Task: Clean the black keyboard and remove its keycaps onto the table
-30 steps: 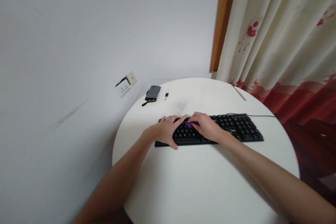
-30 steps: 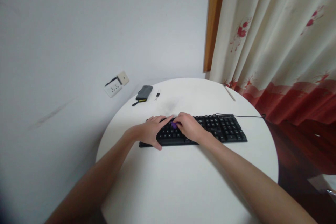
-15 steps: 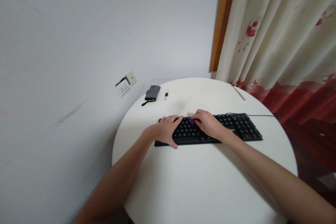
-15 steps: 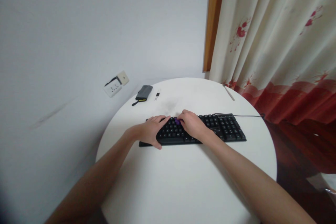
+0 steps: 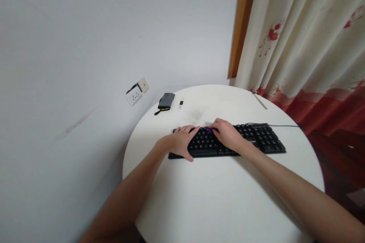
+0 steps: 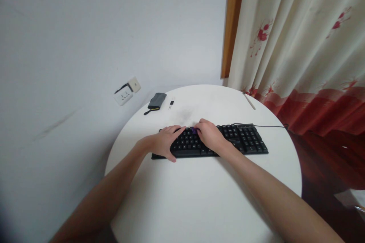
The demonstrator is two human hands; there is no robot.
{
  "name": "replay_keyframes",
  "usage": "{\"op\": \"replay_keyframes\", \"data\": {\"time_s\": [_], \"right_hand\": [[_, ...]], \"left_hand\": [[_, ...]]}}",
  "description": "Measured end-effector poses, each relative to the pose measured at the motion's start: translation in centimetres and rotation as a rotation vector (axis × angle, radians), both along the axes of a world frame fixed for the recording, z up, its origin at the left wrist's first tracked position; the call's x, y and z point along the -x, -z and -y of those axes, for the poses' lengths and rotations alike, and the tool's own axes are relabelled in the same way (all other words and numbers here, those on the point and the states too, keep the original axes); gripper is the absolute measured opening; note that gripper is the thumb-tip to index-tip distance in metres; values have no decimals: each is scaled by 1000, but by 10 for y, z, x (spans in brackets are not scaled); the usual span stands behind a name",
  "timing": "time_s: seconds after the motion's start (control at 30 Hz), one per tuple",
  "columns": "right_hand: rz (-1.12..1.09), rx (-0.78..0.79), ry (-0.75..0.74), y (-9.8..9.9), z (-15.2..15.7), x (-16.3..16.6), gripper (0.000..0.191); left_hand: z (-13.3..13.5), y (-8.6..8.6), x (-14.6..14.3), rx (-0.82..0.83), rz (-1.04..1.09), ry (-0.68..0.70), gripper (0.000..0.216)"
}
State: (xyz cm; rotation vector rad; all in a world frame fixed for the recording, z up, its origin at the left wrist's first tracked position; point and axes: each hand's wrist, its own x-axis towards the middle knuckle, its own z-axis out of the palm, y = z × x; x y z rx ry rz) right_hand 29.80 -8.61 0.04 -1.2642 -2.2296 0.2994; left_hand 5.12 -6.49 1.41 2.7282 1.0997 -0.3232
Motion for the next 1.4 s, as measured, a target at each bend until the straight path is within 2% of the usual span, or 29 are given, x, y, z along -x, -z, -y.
{"op": "replay_keyframes", "data": {"time_s": [0.1,0.17,0.23,0.33,0.4,0.47,0.57,0.67,0.73,0.8,0.9,0.97,1.1,1.17,1.23,1.4], "right_hand": [[51,-15,215,2,-8,-13,25],[34,-23,268,2,-12,-18,25],[-18,-33,220,1,-12,-16,24],[-62,-16,15,0,-6,-6,24],[-39,6,-60,1,-3,-1,24],[9,11,-1,2,-5,-3,23],[71,2,173,2,-11,-13,23],[41,-14,233,0,-12,-18,24],[-18,-21,176,-2,-9,-14,23],[-56,-3,44,-4,-3,-6,23],[-33,31,-95,-3,2,1,24],[22,32,-29,-2,0,-2,24],[122,35,222,-1,-9,-18,24],[123,41,262,-4,-11,-24,24],[94,41,207,-7,-8,-23,23],[28,65,-136,-13,6,-6,24]], "left_hand": [[2,-4,-1,16,-4,-2,134],[3,-6,-1,21,-1,-5,132],[3,-6,-1,21,2,-9,133],[2,-4,-1,17,4,-2,135],[2,-3,-1,16,5,5,134],[1,-3,-1,16,4,5,134],[2,-4,-1,18,2,-4,134],[2,-3,-1,20,-1,-5,134],[2,-3,-1,17,-2,-1,134],[2,-3,-1,17,-3,2,133],[2,-4,-1,26,-7,-1,133],[2,-6,-2,33,-9,-6,134],[2,-7,-1,49,0,-9,135],[1,-6,0,54,4,-7,135],[1,-4,1,48,7,-4,134],[0,-1,1,31,8,-3,136]]}}
